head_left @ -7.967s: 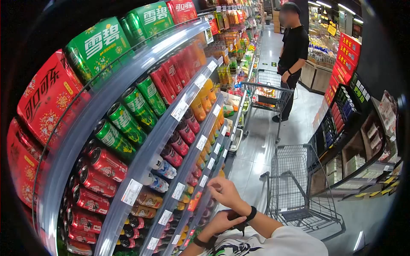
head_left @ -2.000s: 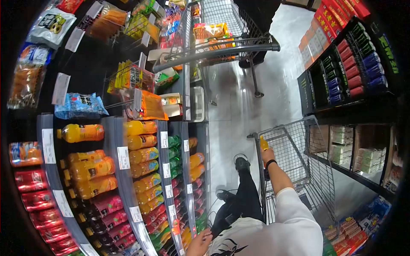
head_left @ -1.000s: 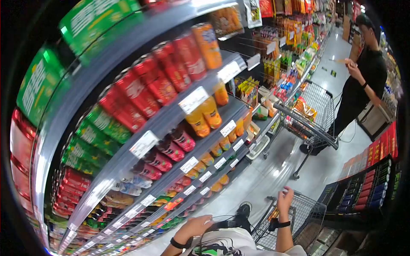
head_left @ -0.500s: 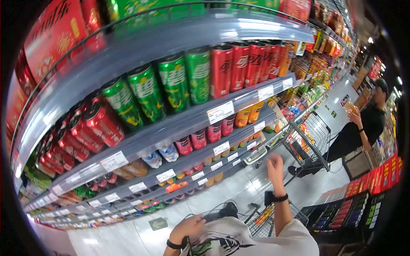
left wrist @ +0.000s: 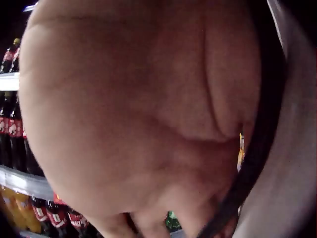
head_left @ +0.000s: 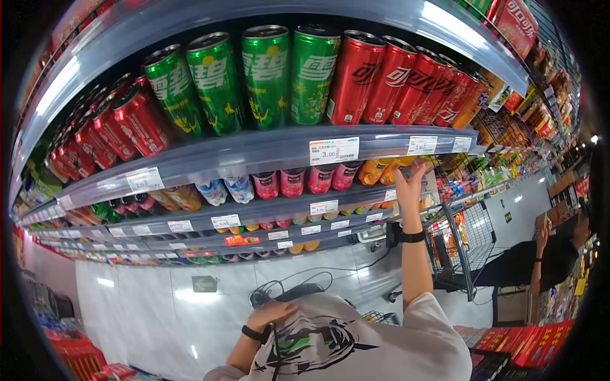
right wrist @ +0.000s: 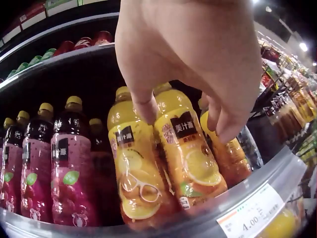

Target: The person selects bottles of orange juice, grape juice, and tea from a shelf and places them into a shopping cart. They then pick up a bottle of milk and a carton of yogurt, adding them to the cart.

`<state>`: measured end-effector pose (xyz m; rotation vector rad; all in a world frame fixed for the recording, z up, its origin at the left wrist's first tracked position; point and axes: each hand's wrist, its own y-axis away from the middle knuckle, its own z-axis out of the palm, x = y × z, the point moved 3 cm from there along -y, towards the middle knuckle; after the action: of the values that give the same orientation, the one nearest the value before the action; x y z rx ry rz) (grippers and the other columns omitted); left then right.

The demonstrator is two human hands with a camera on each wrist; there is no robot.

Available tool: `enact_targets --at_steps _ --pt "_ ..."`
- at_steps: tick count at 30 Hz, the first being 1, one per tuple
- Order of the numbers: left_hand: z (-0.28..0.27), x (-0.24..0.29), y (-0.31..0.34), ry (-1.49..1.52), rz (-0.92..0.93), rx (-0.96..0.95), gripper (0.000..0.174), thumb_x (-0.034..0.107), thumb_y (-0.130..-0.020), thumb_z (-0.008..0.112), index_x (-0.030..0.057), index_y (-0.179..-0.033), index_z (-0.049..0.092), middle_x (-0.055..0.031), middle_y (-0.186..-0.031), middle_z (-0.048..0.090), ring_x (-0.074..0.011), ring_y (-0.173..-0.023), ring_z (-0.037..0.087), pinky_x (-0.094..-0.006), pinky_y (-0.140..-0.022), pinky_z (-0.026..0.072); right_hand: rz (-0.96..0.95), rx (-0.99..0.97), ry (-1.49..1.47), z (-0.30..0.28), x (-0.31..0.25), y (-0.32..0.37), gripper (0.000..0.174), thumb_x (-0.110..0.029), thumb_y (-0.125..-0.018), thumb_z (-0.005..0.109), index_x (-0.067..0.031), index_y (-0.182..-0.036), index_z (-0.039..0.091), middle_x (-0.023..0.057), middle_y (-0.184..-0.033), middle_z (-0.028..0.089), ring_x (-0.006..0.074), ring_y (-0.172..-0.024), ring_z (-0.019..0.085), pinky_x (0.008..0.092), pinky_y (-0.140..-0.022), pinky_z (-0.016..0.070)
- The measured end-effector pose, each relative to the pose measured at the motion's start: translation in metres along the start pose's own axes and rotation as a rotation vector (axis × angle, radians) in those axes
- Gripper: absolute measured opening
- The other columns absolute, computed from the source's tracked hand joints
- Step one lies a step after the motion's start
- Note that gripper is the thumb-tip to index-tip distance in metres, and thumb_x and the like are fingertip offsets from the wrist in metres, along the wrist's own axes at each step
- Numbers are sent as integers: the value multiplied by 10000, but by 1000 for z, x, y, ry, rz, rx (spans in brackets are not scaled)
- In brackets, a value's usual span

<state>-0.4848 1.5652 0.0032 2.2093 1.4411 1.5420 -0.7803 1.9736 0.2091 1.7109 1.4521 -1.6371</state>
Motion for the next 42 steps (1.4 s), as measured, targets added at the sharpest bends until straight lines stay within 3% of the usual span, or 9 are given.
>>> enact_targets --at_steps 3,6,12,18,22,29,33,38,42 --pt "-9 34 -12 141 -60 -50 598 544 -1074 440 10 -942 674 -189 -868 718 -427 -776 670 -482 -680 509 -39 -63 -4 5 21 -16 835 -105 -919 701 24 -1575 199 229 -1516 443 298 -1386 475 396 -1113 402" --pt "23 7 -49 88 -27 -78 639 585 -1054 446 -5 -1002 688 -231 -980 713 -364 -808 672 -450 -691 509 -94 -70 -83 14 35 -23 827 -74 -912 691 47 -1573 209 204 -1392 549 245 -1232 581 358 -1039 457" --pt "11 50 -47 83 -121 -142 628 566 -1007 563 -53 -1027 667 -279 -971 679 -401 -944 662 -441 -779 501 -61 -208 -109 12 48 -32 582 -103 -896 725 47 -1407 492 102 -1238 639 177 -1084 609 347 -965 490" --pt "5 74 -39 1 -111 -145 698 660 -986 506 6 -1159 680 -264 -1098 717 -435 -1019 694 -498 -853 533 -25 -66 -379 3 33 -15 450 -137 -929 765 4 -1311 574 62 -1210 649 165 -1068 612 317 -979 469" --pt "23 62 -45 -5 -29 -21 501 531 -1004 559 59 -1148 643 -236 -1070 696 -441 -1005 660 -501 -804 516 82 47 -622 -9 44 -7 336 -121 -949 747 -81 -1247 598 -15 -1164 620 93 -1040 588 263 -880 476" --pt "11 93 -36 96 137 118 376 418 -1011 568 71 -1137 638 -254 -1055 689 -473 -995 645 -545 -808 513 272 213 -676 -56 30 48 423 -123 -927 749 -75 -1292 542 34 -1213 605 162 -1129 605 331 -937 513" --pt "-5 112 -27 85 132 71 311 363 -1018 576 72 -1109 637 -252 -1003 685 -473 -949 646 -550 -769 506 353 158 -668 -76 29 95 447 -64 -913 742 7 -1305 539 78 -1260 637 169 -1139 605 325 -1030 444" --pt "-32 142 3 -39 194 -23 306 334 -997 600 100 -1184 665 -207 -1020 708 -441 -949 667 -521 -803 539 336 -57 -681 -93 26 137 506 -31 -870 712 4 -1339 525 109 -1255 642 236 -1170 631 399 -1058 477" --pt "-16 103 -9 82 171 -72 322 341 -991 595 88 -1174 671 -227 -1066 708 -435 -987 677 -504 -833 542 348 -241 -731 -86 13 172 526 -99 -835 717 8 -1315 531 133 -1205 646 299 -1111 670 473 -1008 536"
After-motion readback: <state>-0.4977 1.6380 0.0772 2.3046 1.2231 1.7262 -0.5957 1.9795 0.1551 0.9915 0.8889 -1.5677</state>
